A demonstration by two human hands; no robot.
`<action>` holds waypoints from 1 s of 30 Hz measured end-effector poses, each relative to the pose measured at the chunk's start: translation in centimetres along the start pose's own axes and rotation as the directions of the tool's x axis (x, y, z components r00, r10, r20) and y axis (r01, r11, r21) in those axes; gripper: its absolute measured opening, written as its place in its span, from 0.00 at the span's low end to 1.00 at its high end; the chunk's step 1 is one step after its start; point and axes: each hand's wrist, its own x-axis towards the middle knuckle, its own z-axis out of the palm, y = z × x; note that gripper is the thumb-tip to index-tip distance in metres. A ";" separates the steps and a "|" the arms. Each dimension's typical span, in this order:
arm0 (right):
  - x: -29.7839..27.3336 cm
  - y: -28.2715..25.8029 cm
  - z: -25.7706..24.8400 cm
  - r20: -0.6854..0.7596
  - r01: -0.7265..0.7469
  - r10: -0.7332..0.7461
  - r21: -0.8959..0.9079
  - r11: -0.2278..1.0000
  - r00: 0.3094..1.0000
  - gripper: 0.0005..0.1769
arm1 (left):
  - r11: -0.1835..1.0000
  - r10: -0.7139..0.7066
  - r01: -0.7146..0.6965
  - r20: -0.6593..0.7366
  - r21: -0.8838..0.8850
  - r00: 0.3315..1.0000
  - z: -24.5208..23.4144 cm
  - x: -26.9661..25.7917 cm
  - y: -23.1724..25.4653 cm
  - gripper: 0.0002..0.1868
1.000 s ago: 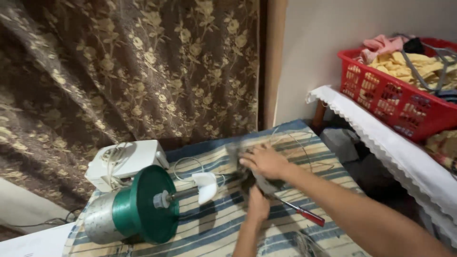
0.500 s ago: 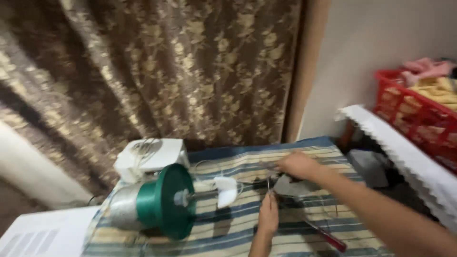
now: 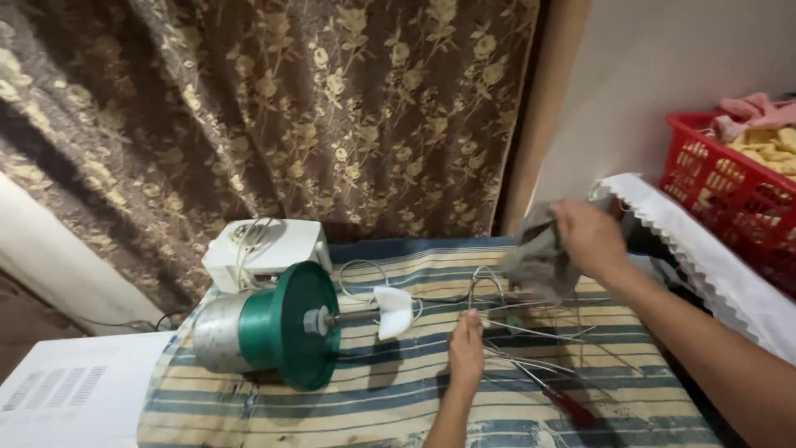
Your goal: Repairing and reassembling an electric fan using a screwdriver.
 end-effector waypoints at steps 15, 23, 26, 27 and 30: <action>-4.9 -2.2 0.3 0.511 -0.248 0.272 -0.116 0.962 0.815 0.24 | 0.993 0.120 -0.120 0.067 -0.017 0.990 0.3 -1.8 0.0 0.34; -4.8 0.7 4.3 -0.052 -0.437 0.450 0.162 0.885 0.892 0.15 | 0.989 0.025 -0.004 0.136 -0.151 0.990 -0.5 -3.3 0.8 0.25; -4.2 -0.2 3.1 -0.387 -0.288 0.427 0.368 0.884 0.817 0.13 | 0.968 0.002 0.033 0.140 -0.247 0.990 -0.6 -3.0 1.0 0.26; -4.8 -0.6 2.2 -0.518 -0.096 0.310 0.398 0.912 0.797 0.13 | 0.956 -0.018 0.062 0.155 -0.285 0.988 -0.6 -3.5 1.1 0.25; -5.3 -3.7 -2.6 -0.391 -0.067 0.234 0.396 0.916 0.890 0.26 | 0.984 -0.040 0.066 0.156 -0.168 0.987 -0.7 -3.1 1.3 0.26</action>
